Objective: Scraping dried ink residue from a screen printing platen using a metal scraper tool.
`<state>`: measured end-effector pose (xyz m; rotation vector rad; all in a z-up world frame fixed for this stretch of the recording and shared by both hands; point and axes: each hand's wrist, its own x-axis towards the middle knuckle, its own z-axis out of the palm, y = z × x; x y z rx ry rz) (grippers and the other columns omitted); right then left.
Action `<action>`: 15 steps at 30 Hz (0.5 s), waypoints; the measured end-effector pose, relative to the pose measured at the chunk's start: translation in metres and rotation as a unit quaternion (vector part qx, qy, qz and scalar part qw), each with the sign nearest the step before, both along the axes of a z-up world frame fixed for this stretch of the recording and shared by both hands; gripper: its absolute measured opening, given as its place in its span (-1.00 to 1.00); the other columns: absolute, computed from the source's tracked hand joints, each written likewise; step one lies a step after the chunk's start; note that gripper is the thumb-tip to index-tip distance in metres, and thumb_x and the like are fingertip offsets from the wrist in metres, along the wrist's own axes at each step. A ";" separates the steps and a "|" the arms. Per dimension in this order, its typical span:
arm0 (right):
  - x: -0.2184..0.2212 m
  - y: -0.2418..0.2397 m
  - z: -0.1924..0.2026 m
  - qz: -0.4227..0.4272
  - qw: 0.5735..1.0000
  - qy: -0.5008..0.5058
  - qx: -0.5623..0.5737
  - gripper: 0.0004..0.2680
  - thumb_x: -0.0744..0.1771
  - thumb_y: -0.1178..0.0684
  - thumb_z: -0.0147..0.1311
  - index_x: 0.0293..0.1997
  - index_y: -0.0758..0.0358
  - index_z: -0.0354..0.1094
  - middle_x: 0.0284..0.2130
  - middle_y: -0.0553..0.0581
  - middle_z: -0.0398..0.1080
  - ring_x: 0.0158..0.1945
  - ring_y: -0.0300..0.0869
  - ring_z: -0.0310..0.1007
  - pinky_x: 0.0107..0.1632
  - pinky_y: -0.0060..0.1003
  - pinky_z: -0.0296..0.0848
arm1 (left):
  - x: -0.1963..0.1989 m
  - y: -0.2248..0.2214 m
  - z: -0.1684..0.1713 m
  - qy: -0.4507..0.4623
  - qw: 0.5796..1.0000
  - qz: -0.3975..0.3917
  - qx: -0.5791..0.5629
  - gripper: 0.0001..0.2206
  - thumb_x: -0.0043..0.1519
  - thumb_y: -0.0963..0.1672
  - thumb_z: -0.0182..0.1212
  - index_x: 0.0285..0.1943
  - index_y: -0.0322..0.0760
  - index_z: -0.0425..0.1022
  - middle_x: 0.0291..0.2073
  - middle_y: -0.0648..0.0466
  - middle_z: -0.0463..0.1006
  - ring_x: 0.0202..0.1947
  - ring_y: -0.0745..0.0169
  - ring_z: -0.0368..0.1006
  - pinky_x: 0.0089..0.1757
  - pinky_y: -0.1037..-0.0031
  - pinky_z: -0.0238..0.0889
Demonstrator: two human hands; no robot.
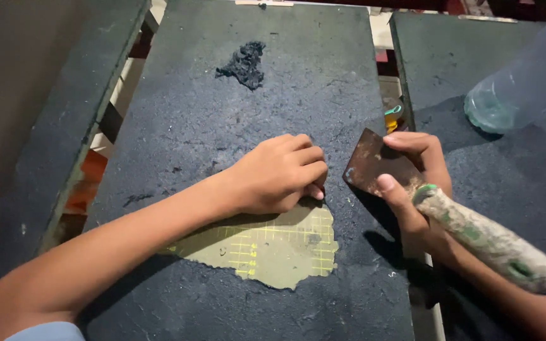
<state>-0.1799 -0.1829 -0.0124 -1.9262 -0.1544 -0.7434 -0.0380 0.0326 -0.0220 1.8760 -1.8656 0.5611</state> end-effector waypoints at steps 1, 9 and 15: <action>0.001 -0.004 -0.002 0.020 1.000 -0.010 -0.005 -0.66 0.32 -0.04 0.10 0.06 0.46 0.23 0.09 0.39 0.27 0.16 0.10 0.39 0.25 -0.05 0.32 | -0.004 -0.001 -0.001 -0.021 1.000 0.015 -0.008 -0.93 0.22 -0.18 0.19 -0.29 -0.16 0.40 -0.36 0.13 0.42 -0.23 0.08 0.44 -0.20 0.33 0.38; -0.003 -0.004 0.015 0.024 0.999 -0.019 -0.024 -0.73 0.44 -0.06 -0.25 -0.38 0.27 0.18 -0.05 0.35 0.33 0.19 0.11 0.42 0.33 0.01 0.41 | -0.011 0.002 -0.005 -0.030 0.996 0.074 0.034 -0.86 0.28 -0.10 0.30 -0.17 -0.16 0.41 -0.26 0.01 0.50 -0.19 0.01 0.38 -0.67 0.25 0.27; -0.021 0.027 0.068 0.169 0.979 0.089 0.077 -0.67 0.37 -0.09 -0.12 -0.65 0.15 0.08 -0.73 0.05 0.25 -0.63 -0.20 0.24 -0.46 -0.34 0.27 | -0.001 0.003 0.002 -0.015 0.999 0.021 0.034 -0.81 0.33 -0.05 0.25 0.06 0.03 0.38 -0.36 0.07 0.49 -0.28 0.11 0.32 -0.67 0.35 0.14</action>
